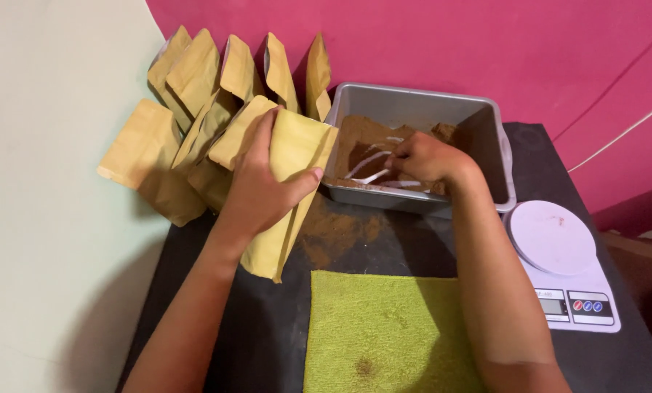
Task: Packaging powder into paper bags using a spoon and cleaning the workspace spills.
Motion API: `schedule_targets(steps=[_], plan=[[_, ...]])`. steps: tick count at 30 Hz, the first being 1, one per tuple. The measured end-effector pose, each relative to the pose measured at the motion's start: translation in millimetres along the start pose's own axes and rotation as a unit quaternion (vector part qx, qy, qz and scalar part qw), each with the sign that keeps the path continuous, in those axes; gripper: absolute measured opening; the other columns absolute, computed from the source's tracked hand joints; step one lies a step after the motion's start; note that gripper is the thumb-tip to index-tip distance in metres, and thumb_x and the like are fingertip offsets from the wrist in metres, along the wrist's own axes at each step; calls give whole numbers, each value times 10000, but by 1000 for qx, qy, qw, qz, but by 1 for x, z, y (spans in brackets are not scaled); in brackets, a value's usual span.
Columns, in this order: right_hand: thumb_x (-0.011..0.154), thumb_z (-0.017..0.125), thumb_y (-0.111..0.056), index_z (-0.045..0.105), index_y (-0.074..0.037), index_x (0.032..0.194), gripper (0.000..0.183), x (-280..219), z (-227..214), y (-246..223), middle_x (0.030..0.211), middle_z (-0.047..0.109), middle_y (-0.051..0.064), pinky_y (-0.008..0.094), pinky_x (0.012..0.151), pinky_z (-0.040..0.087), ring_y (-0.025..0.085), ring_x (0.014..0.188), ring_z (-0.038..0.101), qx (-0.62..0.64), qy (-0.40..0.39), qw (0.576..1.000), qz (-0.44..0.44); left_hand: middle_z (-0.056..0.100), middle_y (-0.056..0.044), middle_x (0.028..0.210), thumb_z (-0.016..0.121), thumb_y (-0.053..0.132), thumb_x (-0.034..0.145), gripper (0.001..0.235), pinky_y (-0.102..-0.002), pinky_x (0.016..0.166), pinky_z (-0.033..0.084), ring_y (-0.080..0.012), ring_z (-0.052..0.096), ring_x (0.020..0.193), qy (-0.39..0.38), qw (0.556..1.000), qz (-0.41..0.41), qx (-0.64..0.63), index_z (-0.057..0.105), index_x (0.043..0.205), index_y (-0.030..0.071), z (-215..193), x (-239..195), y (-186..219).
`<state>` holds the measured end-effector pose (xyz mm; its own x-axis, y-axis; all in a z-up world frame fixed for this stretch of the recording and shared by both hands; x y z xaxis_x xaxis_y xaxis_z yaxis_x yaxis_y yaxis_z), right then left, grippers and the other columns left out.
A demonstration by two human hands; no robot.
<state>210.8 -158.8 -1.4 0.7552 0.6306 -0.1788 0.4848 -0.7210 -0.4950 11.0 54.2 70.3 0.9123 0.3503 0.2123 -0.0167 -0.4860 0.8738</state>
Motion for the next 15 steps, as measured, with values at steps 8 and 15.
schedule_targets(steps=[8,15], plan=[[928,622,-206,810,-59,1004,250,6,-16,44,757,650,176,396,578,528,253,691,600,129,70,987,64,477,-290,1455,827,307,722,993,-559,1076,460,-461,537,1336,1,998,58,7,363,1558,38,-3,-1,0],[942,653,-298,799,-81,1015,271,-19,-39,45,644,564,163,408,469,444,227,577,524,167,142,970,107,521,-347,1366,839,253,762,948,-617,1025,486,-520,574,1228,-56,989,122,53,371,1524,-64,15,-14,2]])
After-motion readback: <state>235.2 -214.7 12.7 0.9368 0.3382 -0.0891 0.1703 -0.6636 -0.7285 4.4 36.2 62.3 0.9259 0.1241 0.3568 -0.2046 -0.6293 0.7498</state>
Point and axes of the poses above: each hand's wrist, its own x-axis towards the middle knuckle, its own z-axis out of the palm, y = z × x, the point moved 3 cm from there along x, towards the middle knuckle
